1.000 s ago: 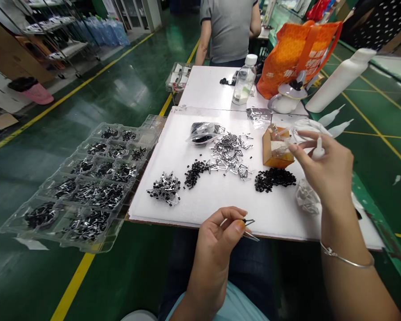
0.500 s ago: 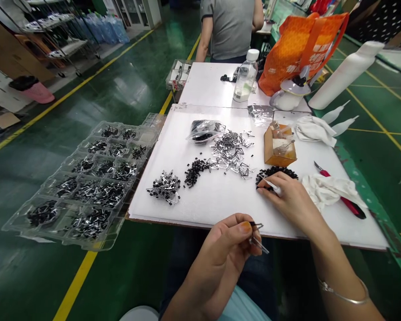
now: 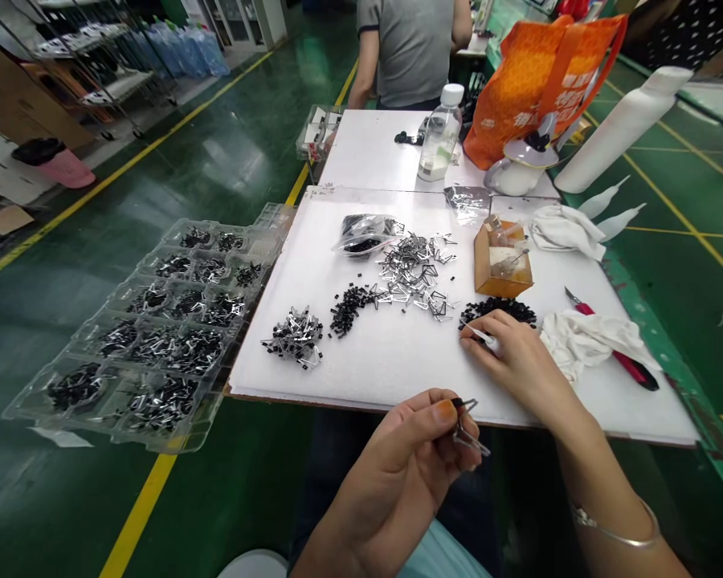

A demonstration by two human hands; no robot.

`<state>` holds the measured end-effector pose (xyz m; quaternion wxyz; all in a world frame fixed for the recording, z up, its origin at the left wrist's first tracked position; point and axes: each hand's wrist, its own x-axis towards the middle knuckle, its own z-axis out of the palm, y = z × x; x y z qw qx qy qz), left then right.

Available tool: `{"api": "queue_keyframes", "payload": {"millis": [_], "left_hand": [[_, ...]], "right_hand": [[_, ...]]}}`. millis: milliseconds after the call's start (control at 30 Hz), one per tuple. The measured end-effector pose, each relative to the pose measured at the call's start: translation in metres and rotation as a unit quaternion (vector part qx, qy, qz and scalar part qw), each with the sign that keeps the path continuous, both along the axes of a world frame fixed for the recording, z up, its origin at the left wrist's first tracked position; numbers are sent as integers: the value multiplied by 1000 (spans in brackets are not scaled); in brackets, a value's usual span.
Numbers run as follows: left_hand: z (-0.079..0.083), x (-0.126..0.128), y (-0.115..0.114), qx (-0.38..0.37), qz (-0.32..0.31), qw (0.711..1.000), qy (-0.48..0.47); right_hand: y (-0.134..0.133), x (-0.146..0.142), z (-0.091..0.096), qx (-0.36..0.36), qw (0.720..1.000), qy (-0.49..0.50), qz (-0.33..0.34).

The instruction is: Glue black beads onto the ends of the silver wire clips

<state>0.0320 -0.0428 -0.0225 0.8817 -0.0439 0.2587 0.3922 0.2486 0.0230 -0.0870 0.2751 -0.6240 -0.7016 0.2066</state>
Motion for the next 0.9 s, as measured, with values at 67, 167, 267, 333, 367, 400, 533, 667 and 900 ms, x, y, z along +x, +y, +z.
{"api": "queue_keyframes", "payload": {"millis": [67, 167, 267, 333, 367, 400, 533, 667, 900], "left_hand": [[-1, 0, 0, -16, 5, 1000, -3], [-1, 0, 0, -44, 4, 999, -15], [0, 1, -1, -60, 10, 998, -17], [1, 1, -1, -55, 19, 998, -5], [1, 1, 0, -45, 23, 999, 7], [1, 1, 0, -35, 28, 999, 24], [0, 2, 3, 16, 62, 990, 123], [-3, 4, 7, 64, 91, 966, 232], [-9, 9, 6, 125, 135, 928, 323]], "right_hand": [[-2, 0, 2, 4, 999, 32, -26], [-7, 1, 5, 14, 992, 92, -86], [-14, 1, 6, 30, 974, 169, -147], [-19, 0, 6, 33, 956, 235, -175], [-22, -2, 6, 28, 945, 271, -183], [-25, -3, 6, 17, 933, 307, -188], [-40, -11, 13, -39, 889, 420, -179], [-56, -21, 26, -103, 798, 578, -137], [-70, -33, 34, -149, 691, 703, -83]]}}
